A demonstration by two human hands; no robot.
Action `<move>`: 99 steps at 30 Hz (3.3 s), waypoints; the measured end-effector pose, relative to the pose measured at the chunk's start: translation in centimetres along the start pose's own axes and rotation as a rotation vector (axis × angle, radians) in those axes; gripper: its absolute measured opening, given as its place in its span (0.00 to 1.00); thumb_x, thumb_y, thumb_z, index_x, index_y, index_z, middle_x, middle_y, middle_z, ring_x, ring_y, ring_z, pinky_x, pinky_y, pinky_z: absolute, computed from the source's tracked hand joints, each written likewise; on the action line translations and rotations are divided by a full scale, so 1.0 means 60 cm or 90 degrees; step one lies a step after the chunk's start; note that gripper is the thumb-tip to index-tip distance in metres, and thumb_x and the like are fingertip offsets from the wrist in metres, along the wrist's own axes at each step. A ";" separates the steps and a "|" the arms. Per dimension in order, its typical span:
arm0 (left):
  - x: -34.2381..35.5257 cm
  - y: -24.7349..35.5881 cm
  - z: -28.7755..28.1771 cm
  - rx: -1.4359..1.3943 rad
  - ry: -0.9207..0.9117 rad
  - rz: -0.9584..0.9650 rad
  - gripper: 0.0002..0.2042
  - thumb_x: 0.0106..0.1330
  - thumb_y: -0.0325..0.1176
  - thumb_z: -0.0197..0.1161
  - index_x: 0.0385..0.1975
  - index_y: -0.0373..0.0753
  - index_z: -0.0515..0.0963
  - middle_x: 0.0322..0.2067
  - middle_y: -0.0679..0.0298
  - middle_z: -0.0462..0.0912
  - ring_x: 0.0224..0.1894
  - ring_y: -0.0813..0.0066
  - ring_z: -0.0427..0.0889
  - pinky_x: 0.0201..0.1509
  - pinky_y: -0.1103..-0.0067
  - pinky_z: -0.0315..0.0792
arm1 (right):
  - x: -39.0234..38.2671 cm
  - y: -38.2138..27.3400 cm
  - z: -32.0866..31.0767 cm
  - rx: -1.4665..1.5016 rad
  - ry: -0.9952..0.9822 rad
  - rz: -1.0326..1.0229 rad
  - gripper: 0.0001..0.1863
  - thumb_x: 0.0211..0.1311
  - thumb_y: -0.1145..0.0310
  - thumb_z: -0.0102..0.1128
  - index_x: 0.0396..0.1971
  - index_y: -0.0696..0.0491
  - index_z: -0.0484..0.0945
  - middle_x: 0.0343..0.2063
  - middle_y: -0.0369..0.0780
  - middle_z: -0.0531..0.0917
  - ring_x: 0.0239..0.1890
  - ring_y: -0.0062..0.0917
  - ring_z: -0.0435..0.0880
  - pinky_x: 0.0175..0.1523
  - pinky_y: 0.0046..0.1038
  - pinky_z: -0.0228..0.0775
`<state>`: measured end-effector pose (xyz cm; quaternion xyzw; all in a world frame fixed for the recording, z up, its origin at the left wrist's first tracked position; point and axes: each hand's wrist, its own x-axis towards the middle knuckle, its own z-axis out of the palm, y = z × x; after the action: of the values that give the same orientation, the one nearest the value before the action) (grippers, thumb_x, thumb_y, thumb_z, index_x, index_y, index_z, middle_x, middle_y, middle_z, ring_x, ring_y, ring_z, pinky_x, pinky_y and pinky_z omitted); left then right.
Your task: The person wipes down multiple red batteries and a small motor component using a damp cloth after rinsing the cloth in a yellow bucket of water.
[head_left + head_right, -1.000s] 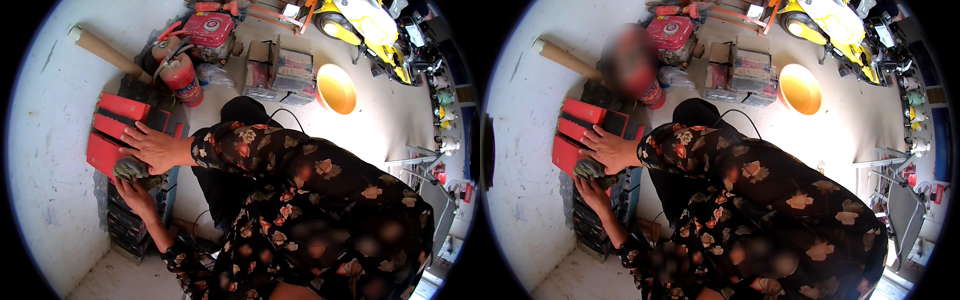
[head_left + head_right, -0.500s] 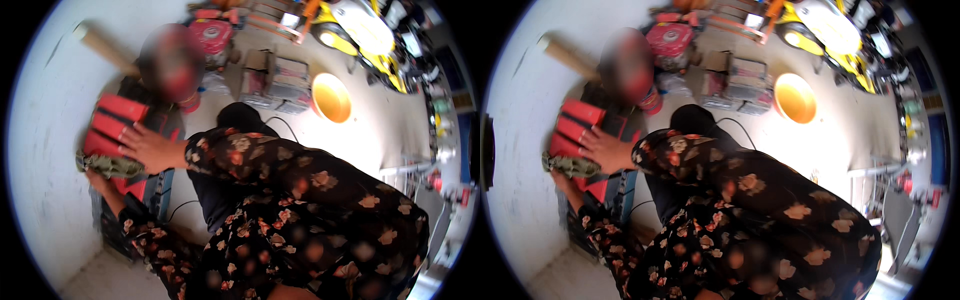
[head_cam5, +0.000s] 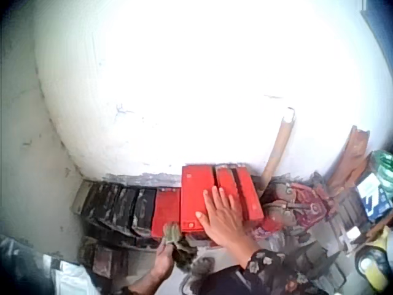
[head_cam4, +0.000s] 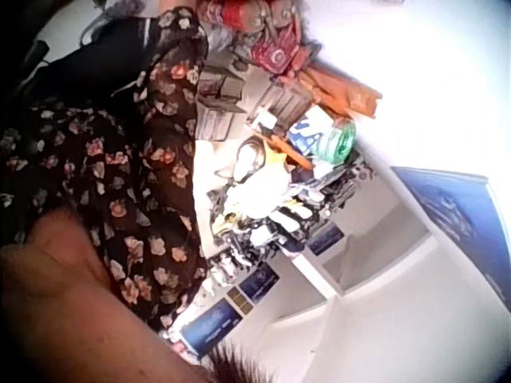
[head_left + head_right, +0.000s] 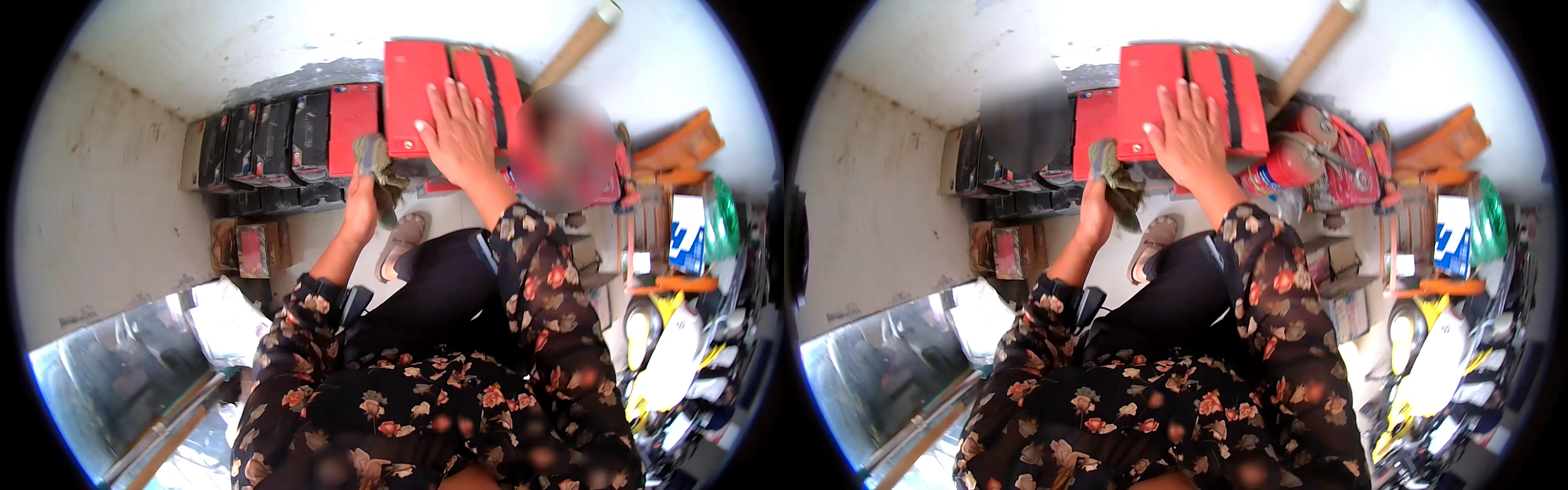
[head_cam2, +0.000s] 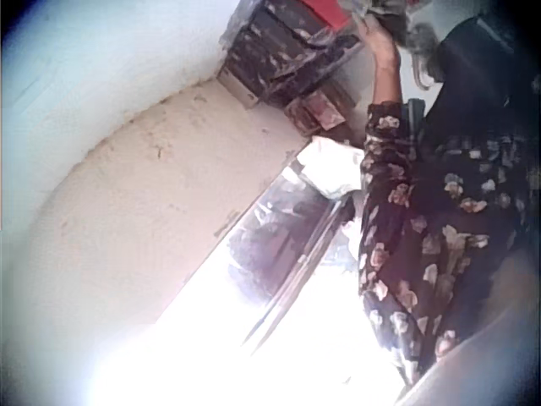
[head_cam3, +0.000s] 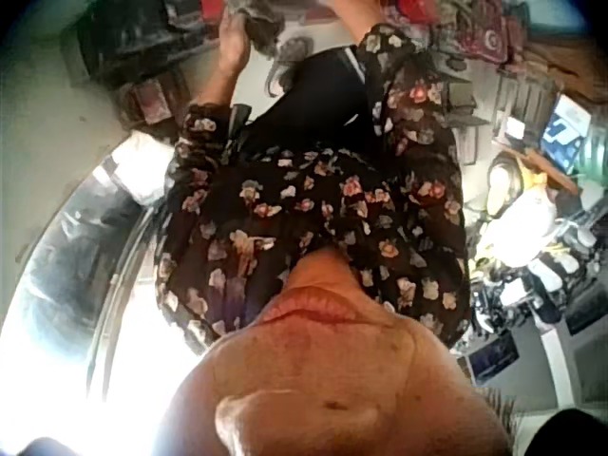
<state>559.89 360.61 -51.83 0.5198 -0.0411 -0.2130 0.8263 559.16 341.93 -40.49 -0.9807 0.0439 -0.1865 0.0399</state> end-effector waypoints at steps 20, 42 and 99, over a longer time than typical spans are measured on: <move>0.070 -0.020 -0.036 0.389 0.052 -0.009 0.18 0.67 0.39 0.43 0.41 0.29 0.73 0.38 0.37 0.77 0.45 0.41 0.76 0.49 0.62 0.68 | 0.004 -0.019 0.006 -0.078 -0.075 -0.008 0.32 0.65 0.54 0.47 0.66 0.50 0.59 0.67 0.48 0.59 0.69 0.40 0.56 0.70 0.44 0.44; 0.058 0.009 -0.112 0.940 -0.128 0.398 0.10 0.58 0.31 0.58 0.39 0.40 0.77 0.41 0.58 0.74 0.45 0.58 0.74 0.45 0.66 0.71 | 0.004 -0.022 0.002 -0.086 -0.066 -0.001 0.31 0.65 0.53 0.48 0.65 0.50 0.60 0.65 0.48 0.61 0.68 0.41 0.57 0.69 0.44 0.46; 0.299 0.077 -0.186 1.204 0.195 0.194 0.15 0.64 0.45 0.57 0.42 0.43 0.67 0.41 0.55 0.70 0.43 0.55 0.78 0.31 0.66 0.79 | 0.002 -0.015 0.001 -0.070 -0.048 -0.007 0.30 0.64 0.53 0.49 0.65 0.49 0.62 0.65 0.47 0.62 0.67 0.41 0.59 0.69 0.43 0.47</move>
<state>580.79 364.62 -55.60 0.9807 -0.1545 0.0872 0.0821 559.38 342.83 -40.40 -0.9879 0.0473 -0.1472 -0.0135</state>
